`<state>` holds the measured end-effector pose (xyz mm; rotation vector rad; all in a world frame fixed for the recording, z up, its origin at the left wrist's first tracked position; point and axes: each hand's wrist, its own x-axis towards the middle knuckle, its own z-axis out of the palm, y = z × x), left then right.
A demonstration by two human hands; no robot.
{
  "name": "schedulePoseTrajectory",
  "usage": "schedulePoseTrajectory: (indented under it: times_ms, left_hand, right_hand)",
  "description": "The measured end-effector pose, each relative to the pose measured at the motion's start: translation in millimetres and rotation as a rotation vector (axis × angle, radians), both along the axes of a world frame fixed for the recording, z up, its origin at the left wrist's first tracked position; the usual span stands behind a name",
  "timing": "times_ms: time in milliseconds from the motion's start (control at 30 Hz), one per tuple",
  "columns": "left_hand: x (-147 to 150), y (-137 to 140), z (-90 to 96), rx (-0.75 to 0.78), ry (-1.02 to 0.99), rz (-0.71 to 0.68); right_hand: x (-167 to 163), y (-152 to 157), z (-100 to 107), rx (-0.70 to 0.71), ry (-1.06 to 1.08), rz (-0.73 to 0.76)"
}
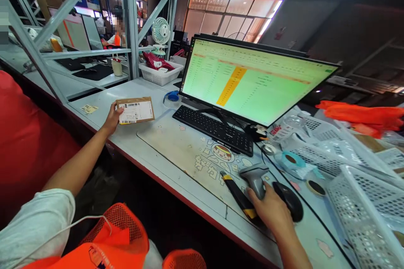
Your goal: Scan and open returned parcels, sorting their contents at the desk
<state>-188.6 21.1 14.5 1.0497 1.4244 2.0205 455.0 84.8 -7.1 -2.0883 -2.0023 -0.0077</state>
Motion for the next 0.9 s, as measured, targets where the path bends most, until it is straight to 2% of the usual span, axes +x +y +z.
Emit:
schedulePoseTrajectory:
  times_ms: [67, 167, 267, 367, 500, 700, 800, 900]
  left_hand:
    - [35.2, -1.9, 17.2, 0.073, -0.071, -0.236]
    - [82.6, -9.9, 43.8, 0.060, -0.055, -0.516]
    - [116.4, -17.3, 68.5, 0.000, -0.004, -0.699]
    - [137.8, -22.0, 88.6, -0.058, 0.063, -0.815]
    - [154.2, -26.6, 108.0, -0.100, 0.148, -0.914]
    - [166.7, -31.7, 126.1, -0.123, 0.248, -0.964]
    - [168.9, -30.3, 125.7, -0.147, 0.247, -0.950]
    - [167.5, -24.6, 116.4, -0.119, 0.190, -0.852]
  right_hand:
    - [-1.4, -5.0, -1.4, -0.037, -0.015, -0.033]
    - [-9.1, -13.2, 2.8, -0.061, -0.039, -0.056]
    - [-17.6, -19.6, 8.1, -0.061, -0.045, -0.067]
    - [-22.3, -24.6, 11.8, -0.076, -0.043, -0.080]
    - [-24.1, -28.3, 13.9, -0.086, -0.040, -0.088]
    - [-24.4, -27.7, 13.0, -0.083, -0.062, -0.088]
    - [-25.2, -28.2, 13.7, -0.098, -0.072, -0.095]
    - [-25.8, -29.0, 14.9, -0.104, -0.073, -0.091]
